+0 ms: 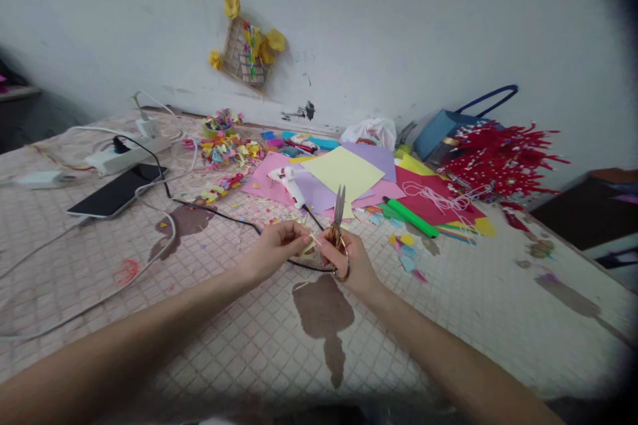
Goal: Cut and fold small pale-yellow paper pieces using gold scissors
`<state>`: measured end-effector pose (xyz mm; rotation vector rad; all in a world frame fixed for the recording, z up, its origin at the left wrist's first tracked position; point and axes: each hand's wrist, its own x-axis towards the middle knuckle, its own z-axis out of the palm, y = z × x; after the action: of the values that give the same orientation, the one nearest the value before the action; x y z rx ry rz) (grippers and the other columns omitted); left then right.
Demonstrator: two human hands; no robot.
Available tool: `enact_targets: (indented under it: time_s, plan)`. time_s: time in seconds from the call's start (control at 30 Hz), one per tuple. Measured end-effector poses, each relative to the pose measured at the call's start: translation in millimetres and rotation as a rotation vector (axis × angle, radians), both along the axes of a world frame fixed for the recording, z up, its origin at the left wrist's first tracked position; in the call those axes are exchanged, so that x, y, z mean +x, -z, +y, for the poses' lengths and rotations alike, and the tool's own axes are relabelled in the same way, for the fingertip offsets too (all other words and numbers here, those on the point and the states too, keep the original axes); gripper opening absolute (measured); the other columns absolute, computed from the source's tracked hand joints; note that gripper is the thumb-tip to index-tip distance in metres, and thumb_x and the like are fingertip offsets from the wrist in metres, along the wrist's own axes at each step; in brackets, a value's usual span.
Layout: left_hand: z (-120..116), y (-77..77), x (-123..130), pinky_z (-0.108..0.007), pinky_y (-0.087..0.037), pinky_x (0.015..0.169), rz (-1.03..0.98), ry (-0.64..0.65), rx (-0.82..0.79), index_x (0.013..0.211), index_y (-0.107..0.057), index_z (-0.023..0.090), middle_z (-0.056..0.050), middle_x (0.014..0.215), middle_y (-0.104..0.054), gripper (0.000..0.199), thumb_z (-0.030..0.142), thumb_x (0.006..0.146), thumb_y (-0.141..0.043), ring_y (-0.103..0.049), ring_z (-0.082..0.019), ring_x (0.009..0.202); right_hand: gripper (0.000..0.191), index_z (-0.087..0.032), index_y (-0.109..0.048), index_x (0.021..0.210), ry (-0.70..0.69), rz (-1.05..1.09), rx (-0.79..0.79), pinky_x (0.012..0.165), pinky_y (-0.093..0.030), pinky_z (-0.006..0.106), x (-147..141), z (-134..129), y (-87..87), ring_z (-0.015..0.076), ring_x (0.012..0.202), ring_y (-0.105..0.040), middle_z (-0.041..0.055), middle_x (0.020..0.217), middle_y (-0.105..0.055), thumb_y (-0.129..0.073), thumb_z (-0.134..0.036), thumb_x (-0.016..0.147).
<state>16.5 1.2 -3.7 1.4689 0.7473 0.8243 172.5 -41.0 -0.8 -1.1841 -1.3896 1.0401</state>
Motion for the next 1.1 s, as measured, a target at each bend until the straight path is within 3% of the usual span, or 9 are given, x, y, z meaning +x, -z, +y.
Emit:
enact_targets:
  time_s: [0.47, 0.73, 1.1]
  plan:
    - [-0.5, -2.0, -0.3, -0.023, -0.039, 0.061, 0.003, 0.005, 0.027, 0.079, -0.055, 0.011, -0.002, 0.07, -0.057, 0.021, 0.031, 0.075, -0.058, -0.053, -0.011, 0.066, 0.025, -0.016, -0.054, 0.069, -0.044, 0.051, -0.05, 0.045, -0.032, 0.021, 3.0, 0.9, 2.5, 0.0079, 0.045, -0.041, -0.0039, 0.052, -0.046, -0.057, -0.039, 0.076]
    - [0.0, -0.4, 0.4, -0.022, -0.036, 0.055, 0.033, 0.004, 0.056, 0.074, -0.053, 0.012, 0.0, 0.065, -0.055, 0.023, 0.034, 0.077, -0.054, -0.048, -0.009, 0.059, 0.024, -0.016, -0.052, 0.066, -0.01, -0.001, -0.012, 0.045, -0.034, 0.02, 1.2, -0.2, 1.3, 0.0078, 0.045, -0.04, -0.0041, 0.051, -0.045, -0.056, -0.037, 0.077]
    - [-0.5, -3.4, 0.3, -0.021, -0.036, 0.054, 0.021, 0.006, 0.018, 0.071, -0.051, 0.012, 0.001, 0.062, -0.053, 0.025, 0.036, 0.076, -0.055, -0.048, -0.009, 0.058, 0.021, -0.016, -0.053, 0.068, -0.062, 0.016, -0.012, 0.045, -0.032, 0.021, 1.0, -0.1, 6.3, 0.0078, 0.045, -0.04, -0.0044, 0.05, -0.044, -0.057, -0.034, 0.077]
